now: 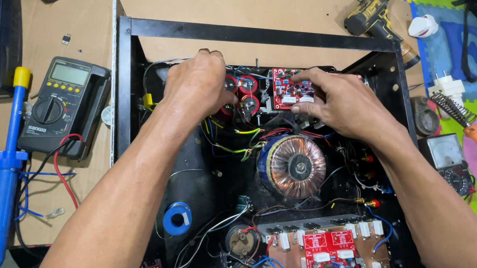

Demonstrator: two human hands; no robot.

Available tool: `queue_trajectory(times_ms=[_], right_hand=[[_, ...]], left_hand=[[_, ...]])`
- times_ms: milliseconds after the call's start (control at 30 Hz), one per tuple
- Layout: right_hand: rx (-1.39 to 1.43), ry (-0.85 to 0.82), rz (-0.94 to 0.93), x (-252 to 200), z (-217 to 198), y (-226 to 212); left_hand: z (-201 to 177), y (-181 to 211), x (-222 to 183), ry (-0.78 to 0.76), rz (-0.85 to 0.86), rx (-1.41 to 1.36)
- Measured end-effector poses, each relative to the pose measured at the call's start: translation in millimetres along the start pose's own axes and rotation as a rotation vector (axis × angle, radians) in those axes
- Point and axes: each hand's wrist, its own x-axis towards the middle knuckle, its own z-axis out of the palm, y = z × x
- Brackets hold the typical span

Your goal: The person solders wires to a circuit board and adjusts electronic components inside a large metal amplifier chassis using a soldering iron and pliers.

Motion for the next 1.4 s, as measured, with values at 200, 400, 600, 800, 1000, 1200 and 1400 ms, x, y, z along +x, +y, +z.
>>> queue_trajectory(times_ms=[200,400,600,800,1000,1200,1400], right_hand=[[-0.067,-0.005,-0.038,9.1,8.9,9.8],[-0.137,-0.002,-0.081,7.2,12.6,16.2],[-0.033,0.013,-0.206,-15.6,15.6,-11.1],[-0.374,-0.406,-0.117,-13.1,22.7,-16.1],[-0.322,-0.483,-0.053,-12.5,4.9,-34.2],[0.068,0.076,-0.216,-25.0,-25.8,18.0],[0.510,0.464,-0.199,-27.0,-34.9,36.9]], left_hand=[[-1.8,1.8,-2.1,0.015,0.003,-0.003],[-25.5,27.1,-19.6,-0.105,0.068,-0.046],[-28.3,31.1,-33.4,-0.330,0.151,-0.099],[0.5,19.6,-14.7,-0.325,0.183,0.014],[-1.9,21.8,-21.8,-0.380,0.218,-0.009],[-6.2,29.1,-25.8,-0.172,0.323,-0.022],[-7.0,37.0,-26.7,0.114,0.378,-0.608]])
